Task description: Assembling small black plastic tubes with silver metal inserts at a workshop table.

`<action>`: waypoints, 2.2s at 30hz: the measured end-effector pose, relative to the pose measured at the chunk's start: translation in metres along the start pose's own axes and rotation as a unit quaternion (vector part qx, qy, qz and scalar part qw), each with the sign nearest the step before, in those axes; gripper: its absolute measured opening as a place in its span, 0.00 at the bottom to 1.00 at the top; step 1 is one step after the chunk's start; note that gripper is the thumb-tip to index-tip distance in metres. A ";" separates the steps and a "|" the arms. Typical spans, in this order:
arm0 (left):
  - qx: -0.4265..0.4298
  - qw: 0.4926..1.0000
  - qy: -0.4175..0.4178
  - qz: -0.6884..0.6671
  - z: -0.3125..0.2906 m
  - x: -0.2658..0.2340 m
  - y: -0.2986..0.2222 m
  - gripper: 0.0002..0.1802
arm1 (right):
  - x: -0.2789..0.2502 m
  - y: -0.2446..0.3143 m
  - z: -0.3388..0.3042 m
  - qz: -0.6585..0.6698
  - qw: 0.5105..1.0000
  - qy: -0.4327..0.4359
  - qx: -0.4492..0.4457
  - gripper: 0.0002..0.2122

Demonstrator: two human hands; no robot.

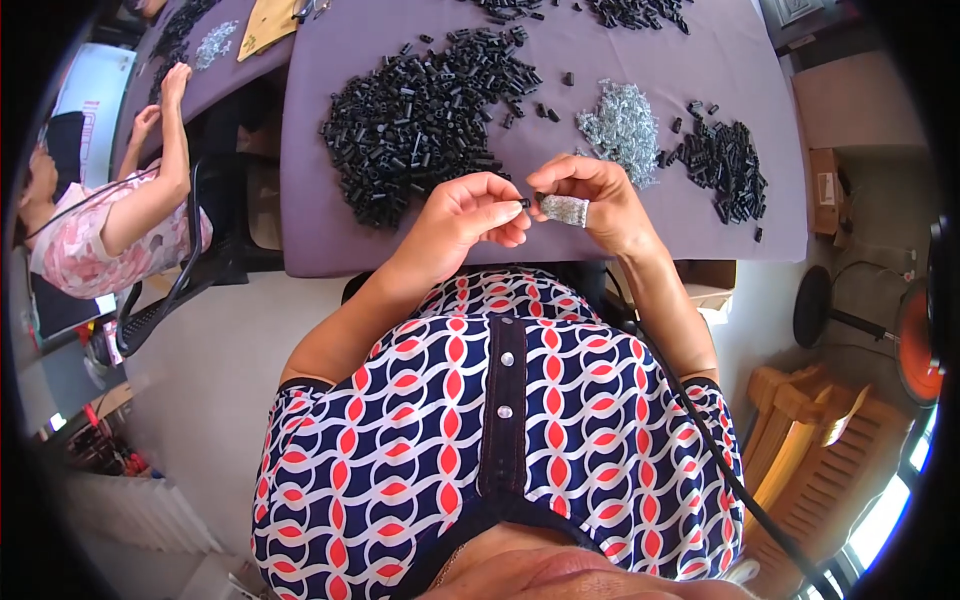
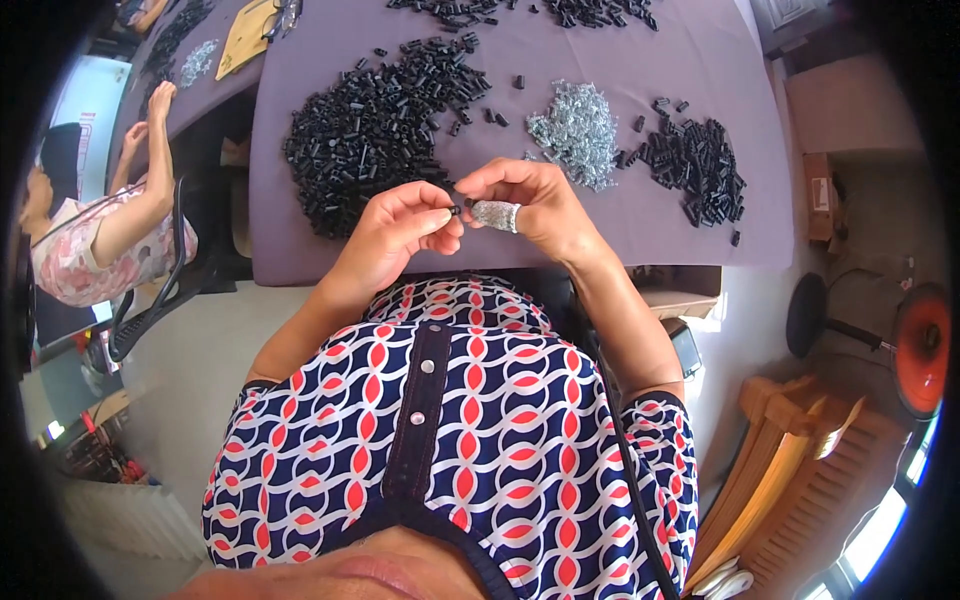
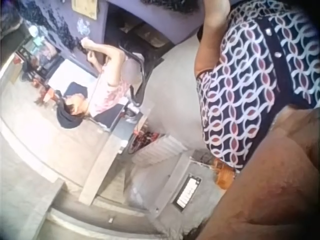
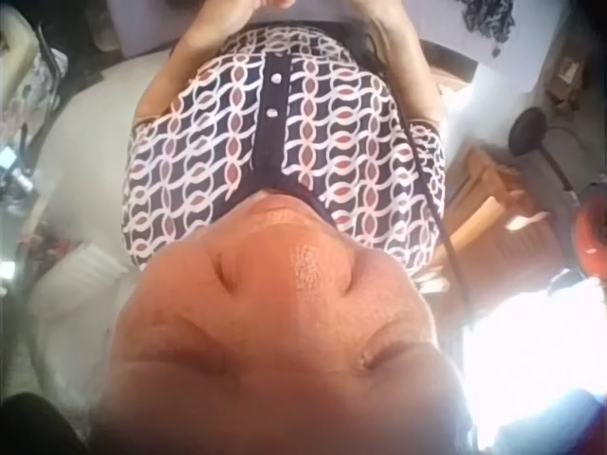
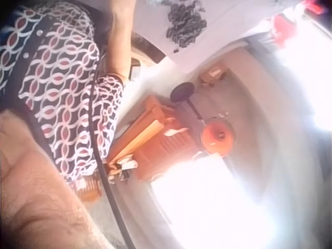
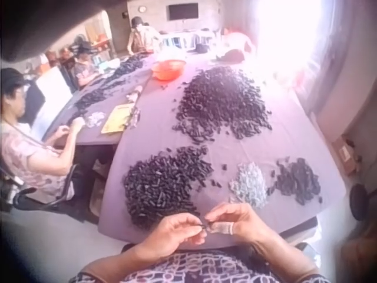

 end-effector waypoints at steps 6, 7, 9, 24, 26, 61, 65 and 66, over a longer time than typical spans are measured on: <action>-0.005 1.000 -0.004 0.023 0.001 0.008 0.000 0.07 | -0.004 -0.004 -0.004 0.025 1.000 -0.002 0.013 0.13; -0.010 1.000 -0.006 0.029 0.000 0.008 0.000 0.07 | -0.004 -0.005 -0.005 0.027 0.999 0.007 0.015 0.13; -0.013 0.999 -0.006 0.038 -0.002 0.007 0.002 0.07 | 0.000 -0.002 -0.006 0.011 1.000 0.004 0.013 0.12; -0.001 1.000 -0.004 0.003 -0.005 -0.003 0.009 0.07 | 0.005 -0.006 -0.009 -0.056 0.998 -0.019 0.032 0.08; -0.004 1.000 -0.004 -0.004 -0.005 -0.003 0.011 0.07 | 0.008 -0.006 -0.009 -0.075 0.996 -0.021 0.045 0.09; 0.004 0.999 -0.001 0.050 -0.009 0.006 0.003 0.10 | 0.020 0.013 -0.017 -0.189 0.980 -0.016 -0.067 0.09; -0.021 0.999 0.014 0.025 -0.009 0.003 0.007 0.09 | 0.023 0.019 -0.015 -0.230 0.970 -0.014 -0.079 0.09; -0.022 0.999 0.016 0.016 -0.009 0.003 0.008 0.09 | 0.023 0.019 -0.014 -0.241 0.967 -0.013 -0.081 0.10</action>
Point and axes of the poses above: each hand's wrist, its own z-axis towards the middle knuckle, its own x-axis out of the palm, y = z × x, the point moved 3 cm from there along z, towards the middle knuckle, and after that the axes turned 4 degrees about y, right-handed, at the moved point
